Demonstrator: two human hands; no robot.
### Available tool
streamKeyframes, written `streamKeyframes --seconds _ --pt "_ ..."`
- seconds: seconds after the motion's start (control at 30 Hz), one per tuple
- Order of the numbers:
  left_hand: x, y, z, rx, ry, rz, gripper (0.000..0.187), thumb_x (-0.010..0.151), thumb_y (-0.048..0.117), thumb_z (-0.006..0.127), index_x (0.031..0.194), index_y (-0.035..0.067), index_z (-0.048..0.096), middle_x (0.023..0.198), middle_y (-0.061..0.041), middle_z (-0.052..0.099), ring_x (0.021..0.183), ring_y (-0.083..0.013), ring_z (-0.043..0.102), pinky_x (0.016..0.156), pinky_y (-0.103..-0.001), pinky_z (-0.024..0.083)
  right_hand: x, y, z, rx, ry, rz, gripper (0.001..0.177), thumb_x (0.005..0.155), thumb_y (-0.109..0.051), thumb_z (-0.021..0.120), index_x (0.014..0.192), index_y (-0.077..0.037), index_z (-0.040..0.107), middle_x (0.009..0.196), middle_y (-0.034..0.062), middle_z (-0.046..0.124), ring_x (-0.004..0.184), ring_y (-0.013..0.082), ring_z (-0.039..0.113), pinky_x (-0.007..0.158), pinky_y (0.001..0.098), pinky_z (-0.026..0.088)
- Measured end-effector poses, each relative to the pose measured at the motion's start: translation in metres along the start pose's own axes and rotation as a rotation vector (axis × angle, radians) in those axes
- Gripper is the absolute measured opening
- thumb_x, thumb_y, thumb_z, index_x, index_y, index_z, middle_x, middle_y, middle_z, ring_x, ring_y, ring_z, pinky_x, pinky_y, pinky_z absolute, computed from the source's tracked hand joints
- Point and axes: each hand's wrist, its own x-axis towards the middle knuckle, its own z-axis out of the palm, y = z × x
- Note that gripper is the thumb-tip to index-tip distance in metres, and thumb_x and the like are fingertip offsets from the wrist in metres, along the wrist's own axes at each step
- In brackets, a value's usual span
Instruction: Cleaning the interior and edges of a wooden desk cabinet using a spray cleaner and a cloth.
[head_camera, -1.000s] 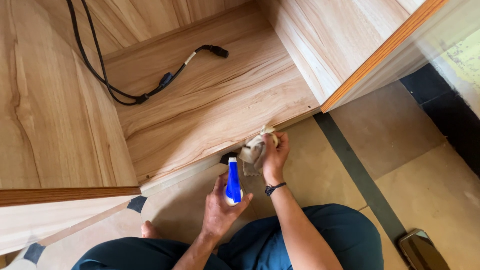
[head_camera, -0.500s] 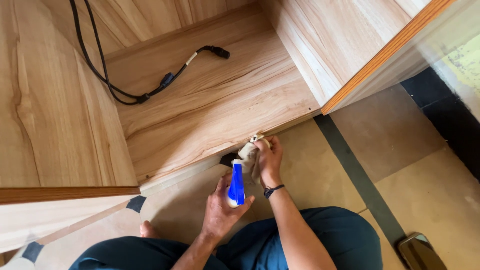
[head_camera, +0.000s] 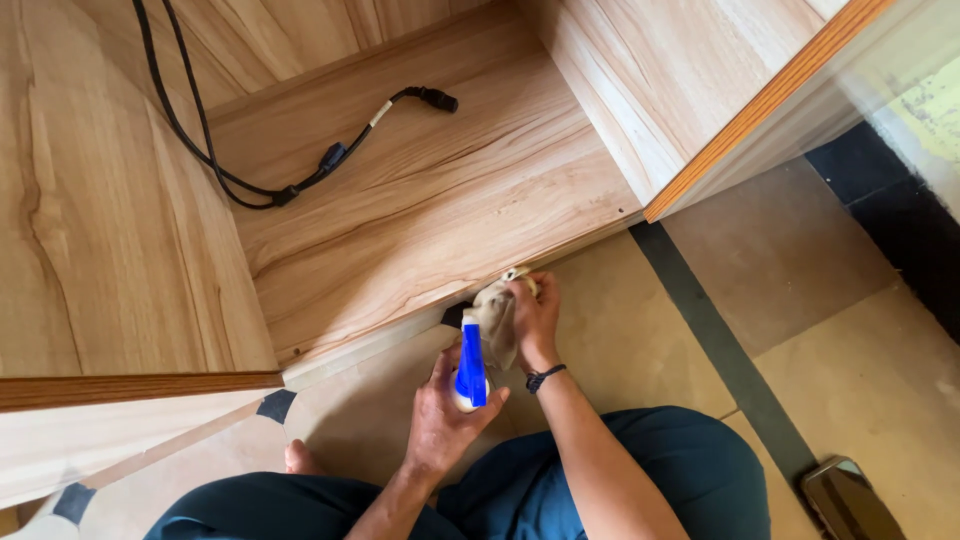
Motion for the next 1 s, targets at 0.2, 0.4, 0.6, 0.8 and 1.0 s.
streamKeyframes --seconds 0.2,0.4,0.6,0.8,1.0 --pt "0.001 -0.002 0.002 0.006 -0.004 0.042 0.070 0.069 0.029 0.090 0.129 0.010 0.058 0.094 -0.012 0.076 0.086 -0.0289 0.077 0.077 -0.039 0.060 0.012 0.013 -0.004 -0.072 0.063 -0.059 0.013 0.091 -0.010 0.067 0.099 -0.007 0.057 0.090 0.0057 0.064 0.078 0.0114 0.060 0.067 0.0270 0.052" --pt "0.000 0.000 0.003 0.025 -0.015 -0.004 0.070 0.069 0.029 0.089 0.129 0.011 0.058 0.091 -0.012 0.076 0.085 -0.0286 0.077 0.078 -0.039 0.060 0.025 0.033 -0.016 -0.035 -0.044 0.125 0.012 0.090 -0.006 0.065 0.097 -0.004 0.056 0.089 0.0078 0.065 0.077 0.0155 0.064 0.067 0.0301 0.056" --pt "0.000 -0.003 0.003 0.023 0.006 0.011 0.071 0.068 0.028 0.090 0.129 0.010 0.058 0.091 -0.012 0.075 0.085 -0.0288 0.077 0.077 -0.039 0.060 0.028 0.025 -0.020 -0.027 0.076 0.103 0.015 0.091 -0.010 0.065 0.102 -0.006 0.056 0.089 0.0069 0.065 0.077 0.0155 0.063 0.066 0.0303 0.055" --pt "0.002 -0.002 0.004 0.036 0.000 0.031 0.070 0.068 0.029 0.090 0.128 0.010 0.058 0.089 -0.011 0.075 0.082 -0.0279 0.077 0.075 -0.039 0.061 0.053 0.057 -0.035 -0.086 0.106 0.054 0.024 0.090 -0.007 0.068 0.111 -0.003 0.057 0.101 0.0107 0.065 0.086 0.0152 0.063 0.073 0.0280 0.054" --pt "0.000 0.001 -0.003 -0.007 -0.001 -0.028 0.070 0.070 0.030 0.089 0.129 0.010 0.058 0.087 -0.010 0.076 0.080 -0.0257 0.077 0.076 -0.037 0.061 0.056 0.031 -0.033 0.020 0.231 -0.165 0.031 0.092 -0.010 0.067 0.118 -0.006 0.052 0.108 0.0069 0.064 0.092 0.0123 0.063 0.079 0.0247 0.054"
